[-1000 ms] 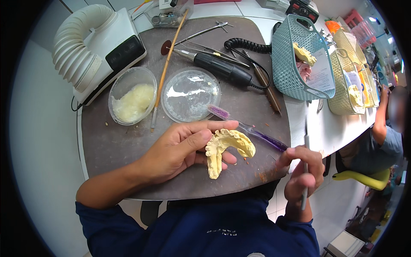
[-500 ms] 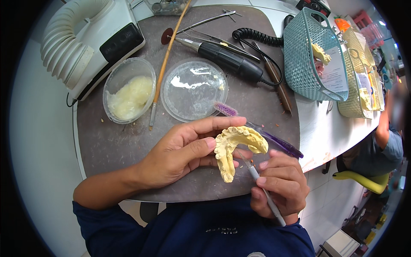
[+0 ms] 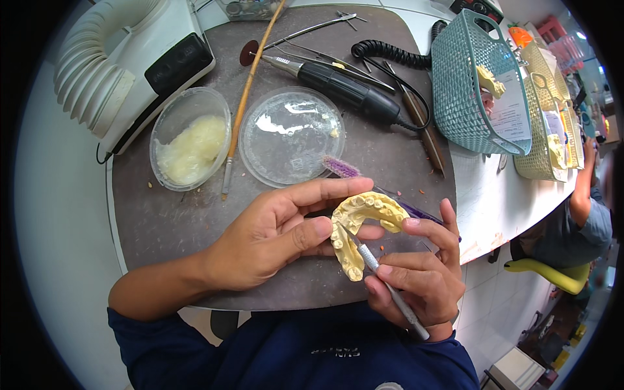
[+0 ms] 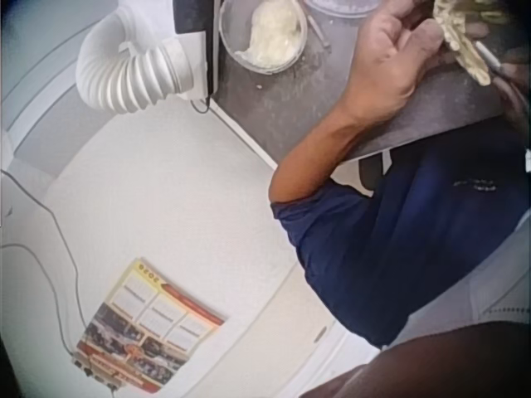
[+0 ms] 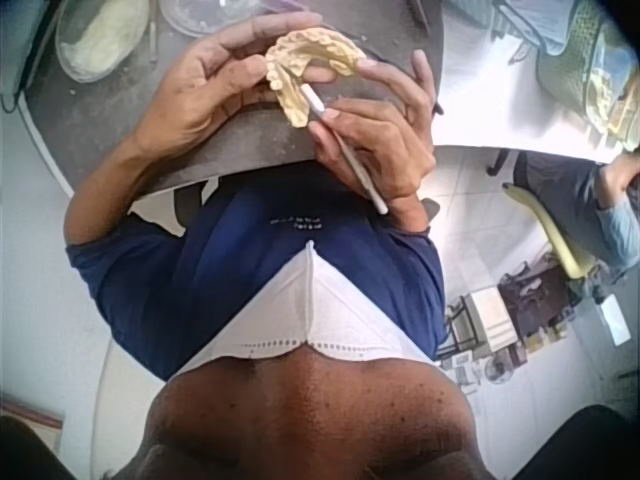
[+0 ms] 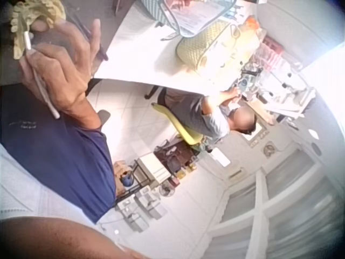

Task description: The person uses a metal sculpting tool to carve and refine the surface of a yellow dental cast held in their left hand. They work on the inner contours and edges of the model, occasionally rotating it to access different areas. The person also handles a pink dental cast and a blue silicone mold, placing them into a basket on the table.

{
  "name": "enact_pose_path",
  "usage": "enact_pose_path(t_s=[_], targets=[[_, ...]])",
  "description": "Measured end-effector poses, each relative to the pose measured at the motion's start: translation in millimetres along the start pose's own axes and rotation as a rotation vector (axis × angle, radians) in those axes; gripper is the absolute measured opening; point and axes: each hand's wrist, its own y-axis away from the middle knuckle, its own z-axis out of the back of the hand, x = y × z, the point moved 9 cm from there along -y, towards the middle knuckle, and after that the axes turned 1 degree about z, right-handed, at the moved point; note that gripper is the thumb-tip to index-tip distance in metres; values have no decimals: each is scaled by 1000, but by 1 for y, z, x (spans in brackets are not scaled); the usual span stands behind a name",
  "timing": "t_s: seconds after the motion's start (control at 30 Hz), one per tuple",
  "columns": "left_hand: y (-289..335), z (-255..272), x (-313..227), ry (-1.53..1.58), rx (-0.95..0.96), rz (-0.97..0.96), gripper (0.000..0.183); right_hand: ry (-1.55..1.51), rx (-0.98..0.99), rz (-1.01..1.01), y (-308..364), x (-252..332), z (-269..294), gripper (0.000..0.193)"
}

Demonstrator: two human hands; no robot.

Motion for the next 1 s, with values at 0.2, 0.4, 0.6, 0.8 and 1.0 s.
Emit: enact_pose_path(t_s=[0.2, 0.4, 0.6, 0.8, 1.0], targets=[[0, 0, 0, 8, -6, -4, 63, 12, 1, 0, 0, 0, -1, 25], [1, -1, 0, 6, -24, 10, 61, 37, 3, 12, 1, 2, -1, 25], [2, -1, 1, 42, -39, 14, 61, 67, 16, 29, 2, 4, -3, 26], [4, -2, 3, 74, -67, 42, 61, 77, 14, 36, 1, 7, -4, 28], [4, -1, 3, 71, -72, 46, 59, 75, 5, 46, 0, 7, -4, 28]])
